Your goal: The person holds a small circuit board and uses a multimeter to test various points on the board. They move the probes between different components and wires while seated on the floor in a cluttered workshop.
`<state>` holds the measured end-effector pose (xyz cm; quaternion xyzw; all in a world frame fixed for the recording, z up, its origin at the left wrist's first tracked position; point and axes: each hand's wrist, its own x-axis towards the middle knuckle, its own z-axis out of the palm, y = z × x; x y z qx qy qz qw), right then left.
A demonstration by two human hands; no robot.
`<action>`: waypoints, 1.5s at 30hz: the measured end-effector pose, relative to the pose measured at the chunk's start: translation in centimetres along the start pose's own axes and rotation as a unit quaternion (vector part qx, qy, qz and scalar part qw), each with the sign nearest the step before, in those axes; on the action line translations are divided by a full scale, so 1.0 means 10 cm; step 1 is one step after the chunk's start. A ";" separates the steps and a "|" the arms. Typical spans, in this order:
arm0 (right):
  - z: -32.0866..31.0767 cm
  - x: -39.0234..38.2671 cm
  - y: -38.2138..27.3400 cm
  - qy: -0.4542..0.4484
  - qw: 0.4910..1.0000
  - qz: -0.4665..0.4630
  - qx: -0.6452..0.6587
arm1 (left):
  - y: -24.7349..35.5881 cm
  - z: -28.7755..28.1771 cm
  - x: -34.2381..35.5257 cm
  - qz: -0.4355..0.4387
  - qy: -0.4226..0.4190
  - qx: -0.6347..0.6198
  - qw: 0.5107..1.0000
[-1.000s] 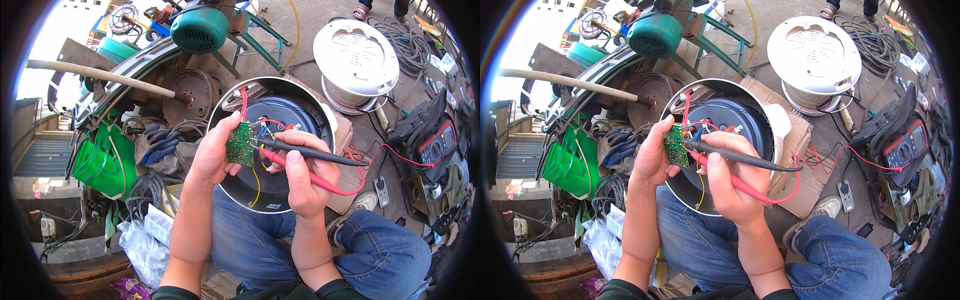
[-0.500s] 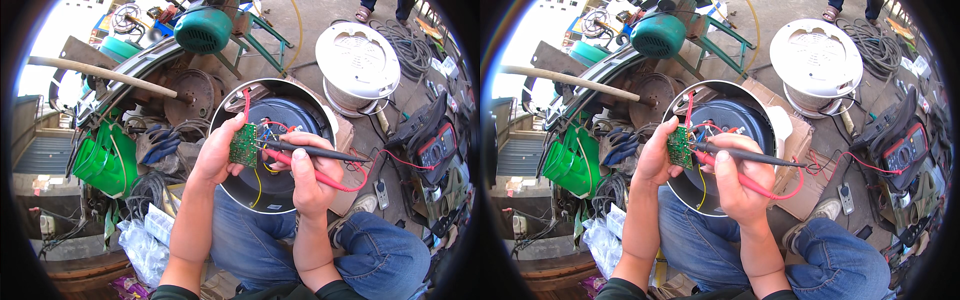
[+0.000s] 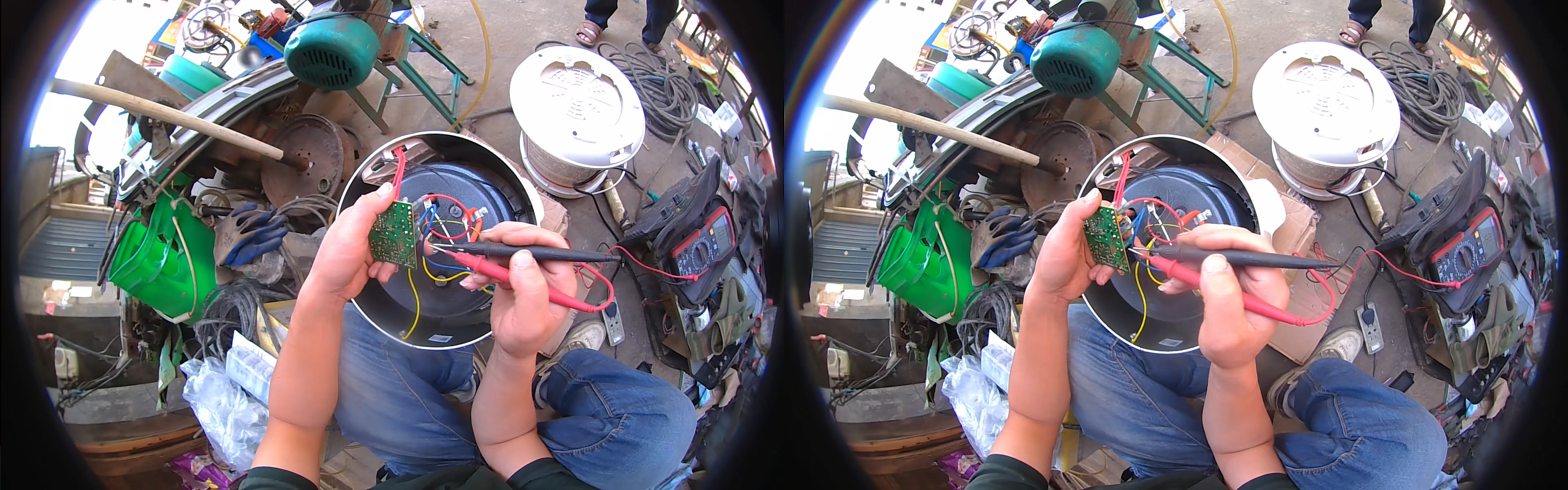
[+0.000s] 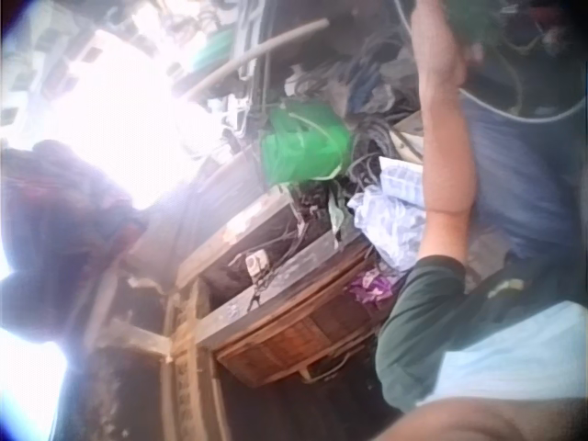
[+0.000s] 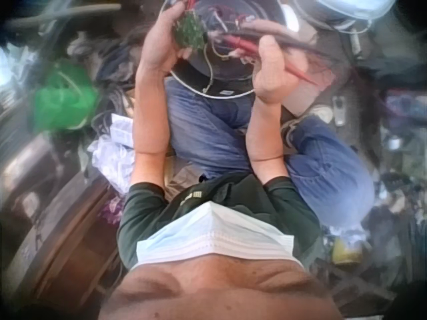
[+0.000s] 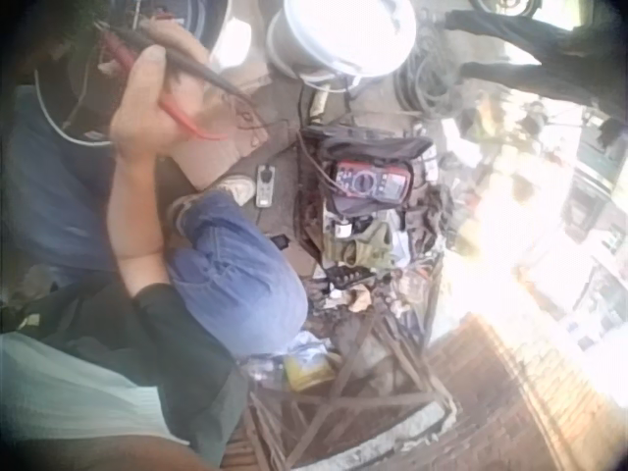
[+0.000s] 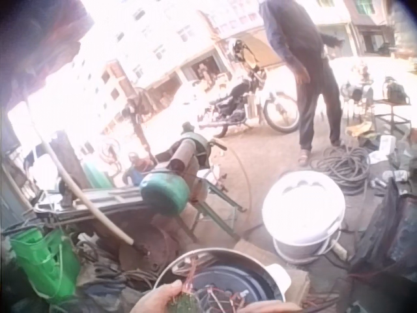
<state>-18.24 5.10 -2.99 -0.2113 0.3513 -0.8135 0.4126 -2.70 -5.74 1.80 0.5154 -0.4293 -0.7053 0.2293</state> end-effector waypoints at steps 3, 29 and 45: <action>-0.12 0.04 -0.15 0.041 0.997 -0.049 0.049 | 0.01 -0.10 -0.03 0.047 -0.009 0.084 0.995; -1.82 -0.61 0.27 -0.014 0.578 0.361 -0.732 | -0.04 0.02 -0.83 0.337 0.046 0.648 0.682; -2.44 -0.08 1.58 -0.277 0.375 0.502 -0.728 | -0.30 -0.36 -1.13 0.522 -0.205 0.626 0.542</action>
